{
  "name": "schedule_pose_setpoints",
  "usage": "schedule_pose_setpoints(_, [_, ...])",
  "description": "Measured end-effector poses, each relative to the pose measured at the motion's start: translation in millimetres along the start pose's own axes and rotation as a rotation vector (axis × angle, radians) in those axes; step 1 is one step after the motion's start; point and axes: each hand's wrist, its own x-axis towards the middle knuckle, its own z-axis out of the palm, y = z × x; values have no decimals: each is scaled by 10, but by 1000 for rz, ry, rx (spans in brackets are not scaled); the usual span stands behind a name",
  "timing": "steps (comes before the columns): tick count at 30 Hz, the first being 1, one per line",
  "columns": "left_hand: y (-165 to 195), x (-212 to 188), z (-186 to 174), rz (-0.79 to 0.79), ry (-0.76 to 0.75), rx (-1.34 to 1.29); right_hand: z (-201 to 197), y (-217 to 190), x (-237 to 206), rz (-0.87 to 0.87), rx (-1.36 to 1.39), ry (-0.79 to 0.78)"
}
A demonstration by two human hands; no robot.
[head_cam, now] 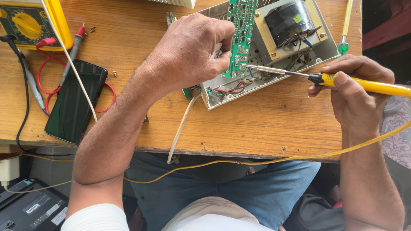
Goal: The person places a small component onto a circuit board inside an open device casing, then uses a soldering iron to solder multiple points on the board. The person holds the board steady with one hand while applying the soldering iron with the other, working on different sections of the board throughout the clip.
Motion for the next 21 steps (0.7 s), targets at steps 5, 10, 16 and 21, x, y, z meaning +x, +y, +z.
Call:
schedule_pose_setpoints(5, [-13,11,12,5,-1,10,3,3,-16,2,13,10])
schedule_pose_setpoints(10, [-13,10,17,18,8,2,-11,-1,-7,-8,-9,-4])
schedule_pose_setpoints(16, [-4,6,14,-5,0,2,-3,-3,-14,3,3,5])
schedule_pose_setpoints(21, [4,10,12,-19,-15,12,16,-16,-23,19,9,18])
